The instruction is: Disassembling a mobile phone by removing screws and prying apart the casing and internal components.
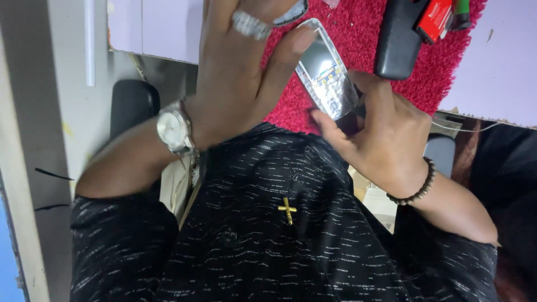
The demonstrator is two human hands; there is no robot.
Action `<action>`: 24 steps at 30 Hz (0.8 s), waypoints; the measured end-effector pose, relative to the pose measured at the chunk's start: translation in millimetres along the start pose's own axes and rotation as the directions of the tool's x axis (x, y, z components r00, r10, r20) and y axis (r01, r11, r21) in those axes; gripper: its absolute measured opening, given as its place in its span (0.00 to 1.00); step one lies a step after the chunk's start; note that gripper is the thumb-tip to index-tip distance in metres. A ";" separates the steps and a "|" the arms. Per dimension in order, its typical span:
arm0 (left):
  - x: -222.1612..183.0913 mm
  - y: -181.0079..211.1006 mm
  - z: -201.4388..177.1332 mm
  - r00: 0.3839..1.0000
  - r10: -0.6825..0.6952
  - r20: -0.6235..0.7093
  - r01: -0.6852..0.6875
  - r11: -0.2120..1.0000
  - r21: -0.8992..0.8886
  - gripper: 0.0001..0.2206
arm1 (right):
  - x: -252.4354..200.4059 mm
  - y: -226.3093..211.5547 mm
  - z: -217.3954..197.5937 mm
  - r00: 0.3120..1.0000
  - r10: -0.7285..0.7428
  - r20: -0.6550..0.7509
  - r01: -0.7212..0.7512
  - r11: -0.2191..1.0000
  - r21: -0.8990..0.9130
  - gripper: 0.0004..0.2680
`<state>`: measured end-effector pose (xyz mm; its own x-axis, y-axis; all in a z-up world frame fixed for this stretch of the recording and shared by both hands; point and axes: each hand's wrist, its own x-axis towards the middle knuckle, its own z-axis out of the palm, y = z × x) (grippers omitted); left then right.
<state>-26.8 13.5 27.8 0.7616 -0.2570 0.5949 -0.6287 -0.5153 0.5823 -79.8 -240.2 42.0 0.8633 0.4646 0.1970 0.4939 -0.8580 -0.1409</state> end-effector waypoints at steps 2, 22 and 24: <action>-10.3 9.0 -0.7 0.990 -0.141 0.020 0.143 0.986 -0.090 0.14 | 2.3 -1.1 -0.5 0.999 0.053 0.003 -0.053 0.991 0.119 0.23; -5.2 45.6 25.0 0.835 -0.445 0.324 0.350 -0.025 -0.936 0.27 | 13.5 -28.9 -23.4 0.971 0.205 0.121 -0.236 0.766 0.598 0.24; 2.1 35.4 28.3 0.817 -0.470 0.333 0.330 -0.092 -0.940 0.24 | 11.9 -24.3 -32.7 0.966 0.167 0.199 -0.254 0.766 0.590 0.23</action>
<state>-43.0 -28.5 33.9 0.9703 -0.2401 0.0281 0.1617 0.7311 0.6629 -85.0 -221.0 79.5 0.9366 0.3493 -0.0265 0.2203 -0.6462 -0.7307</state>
